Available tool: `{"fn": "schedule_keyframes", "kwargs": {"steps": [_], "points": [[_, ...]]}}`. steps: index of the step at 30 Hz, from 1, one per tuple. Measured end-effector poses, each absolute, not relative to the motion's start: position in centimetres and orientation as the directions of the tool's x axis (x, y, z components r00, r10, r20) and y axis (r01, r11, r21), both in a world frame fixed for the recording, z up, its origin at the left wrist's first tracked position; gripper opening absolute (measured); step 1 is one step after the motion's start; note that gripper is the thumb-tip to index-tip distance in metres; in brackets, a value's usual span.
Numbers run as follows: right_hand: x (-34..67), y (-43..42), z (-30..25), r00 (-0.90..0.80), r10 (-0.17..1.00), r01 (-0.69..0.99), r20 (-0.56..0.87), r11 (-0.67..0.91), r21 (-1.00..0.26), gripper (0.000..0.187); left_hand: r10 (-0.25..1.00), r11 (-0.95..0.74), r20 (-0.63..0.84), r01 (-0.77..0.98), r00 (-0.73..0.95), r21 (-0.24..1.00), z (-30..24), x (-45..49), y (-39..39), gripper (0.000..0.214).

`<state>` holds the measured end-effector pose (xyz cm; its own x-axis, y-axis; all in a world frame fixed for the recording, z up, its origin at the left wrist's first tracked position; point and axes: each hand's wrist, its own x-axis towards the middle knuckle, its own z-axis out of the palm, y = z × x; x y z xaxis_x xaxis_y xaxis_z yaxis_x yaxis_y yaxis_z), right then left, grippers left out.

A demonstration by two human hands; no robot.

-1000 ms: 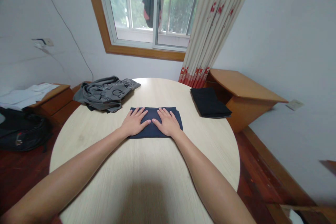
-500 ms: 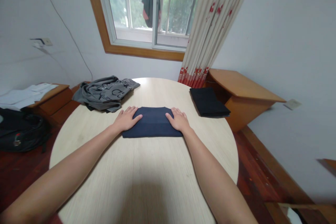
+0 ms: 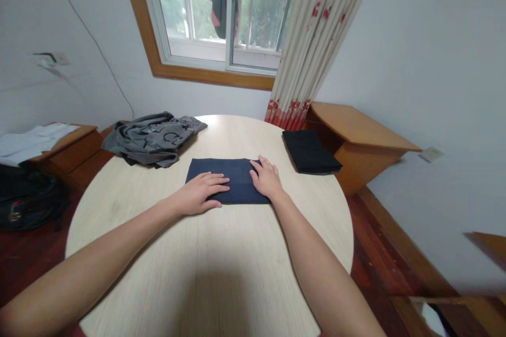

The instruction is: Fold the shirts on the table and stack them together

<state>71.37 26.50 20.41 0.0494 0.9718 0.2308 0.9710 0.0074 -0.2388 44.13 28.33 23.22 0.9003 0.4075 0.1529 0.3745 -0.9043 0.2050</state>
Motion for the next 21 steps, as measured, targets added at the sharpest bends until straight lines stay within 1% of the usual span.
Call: {"fn": "schedule_keyframes", "kwargs": {"steps": [4,6,8,11,13,14,16,17,19,21], "points": [[71.0,26.2,20.9,0.022,0.975,0.964,0.222,0.038,-0.262,0.038,0.395,-0.909,0.178,0.356,0.901,0.217,23.1,43.7,29.0,0.042],[70.9,26.1,21.4,0.029,0.979,0.963,0.204,0.028,-0.267,0.033,0.390,-0.911,0.191,0.347,0.901,0.224,23.0,43.3,29.6,0.035],[70.7,25.8,22.2,0.043,0.981,0.975,0.191,0.000,-0.223,0.030,0.409,-0.904,0.209,0.362,0.889,0.230,22.8,42.6,30.5,0.027],[70.0,24.8,23.9,0.028,0.988,0.994,0.155,-0.011,-0.106,0.037,0.507,-0.860,0.253,0.467,0.824,0.203,22.6,41.3,32.3,0.024],[69.2,23.8,25.3,-0.020,0.998,0.996,0.058,0.025,-0.090,0.042,0.621,-0.781,0.301,0.602,0.724,0.163,22.5,40.4,33.4,0.029],[68.8,23.2,25.9,-0.057,0.998,0.992,-0.014,0.055,-0.118,0.042,0.676,-0.727,0.325,0.670,0.661,0.150,22.5,40.1,33.7,0.033],[67.8,21.9,26.9,-0.168,0.971,0.962,-0.173,0.123,-0.244,0.039,0.755,-0.628,0.361,0.762,0.548,0.157,22.6,39.8,33.9,0.039],[67.3,21.4,27.3,-0.244,0.938,0.928,-0.245,0.153,-0.339,0.036,0.774,-0.601,0.371,0.780,0.513,0.174,22.7,39.9,33.8,0.041],[66.5,20.6,27.5,-0.421,0.836,0.812,-0.351,0.175,-0.556,0.032,0.779,-0.599,0.380,0.771,0.499,0.216,22.8,40.4,33.2,0.042],[66.1,20.4,27.2,-0.583,0.717,0.652,-0.383,0.131,-0.747,0.035,0.760,-0.633,0.383,0.730,0.525,0.258,22.8,41.1,32.5,0.045]]}}
